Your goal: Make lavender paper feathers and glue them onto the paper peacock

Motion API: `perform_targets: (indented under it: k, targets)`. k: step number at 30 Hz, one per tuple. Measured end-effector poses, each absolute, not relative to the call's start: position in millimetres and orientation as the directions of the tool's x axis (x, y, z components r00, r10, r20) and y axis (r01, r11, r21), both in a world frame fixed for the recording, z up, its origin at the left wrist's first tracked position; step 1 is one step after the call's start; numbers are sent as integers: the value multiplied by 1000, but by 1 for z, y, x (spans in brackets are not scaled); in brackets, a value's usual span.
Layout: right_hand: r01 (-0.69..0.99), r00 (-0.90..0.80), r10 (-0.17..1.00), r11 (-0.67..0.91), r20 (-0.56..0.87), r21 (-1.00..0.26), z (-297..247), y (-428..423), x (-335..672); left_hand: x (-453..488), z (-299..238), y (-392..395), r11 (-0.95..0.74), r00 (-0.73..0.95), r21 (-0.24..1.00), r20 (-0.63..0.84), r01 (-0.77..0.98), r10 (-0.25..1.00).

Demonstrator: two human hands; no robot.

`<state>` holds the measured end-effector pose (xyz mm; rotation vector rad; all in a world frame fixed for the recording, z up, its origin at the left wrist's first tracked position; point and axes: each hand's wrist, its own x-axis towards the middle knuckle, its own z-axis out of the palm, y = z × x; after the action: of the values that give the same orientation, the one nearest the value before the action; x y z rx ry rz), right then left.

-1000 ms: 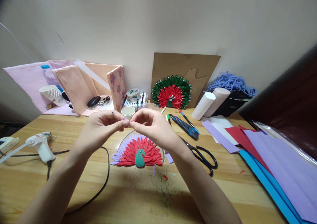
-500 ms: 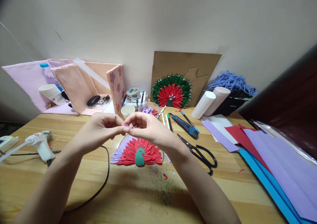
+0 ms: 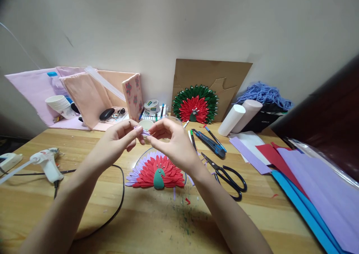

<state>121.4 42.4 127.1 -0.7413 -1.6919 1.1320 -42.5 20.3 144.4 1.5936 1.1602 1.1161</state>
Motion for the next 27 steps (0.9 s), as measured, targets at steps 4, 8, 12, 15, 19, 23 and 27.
perform_targets:
  k: [4,8,12,15,19,23,27]
  targets:
    - [97,-285,832,518,475,-850,127,38,119,-41,144,20,-219,127,945,193,243,973]
    - [163,-241,802,588,546,-792,127,36,120,-40,144,19,-237,113,936,214,260,970]
    - [196,-235,778,625,583,-755,127,36,120,-40,144,19,-224,108,944,203,243,973]
    - [232,-223,756,655,616,-720,127,36,120,-39,143,20,-206,110,949,185,238,977]
    - [253,-220,746,666,629,-702,127,35,121,-40,143,21,-231,101,948,213,218,972]
    - [270,-221,737,675,639,-686,127,34,121,-42,144,21,-243,72,943,233,228,970]
    - [326,-228,642,758,732,-564,126,34,121,-42,145,20,-250,55,937,244,244,968]
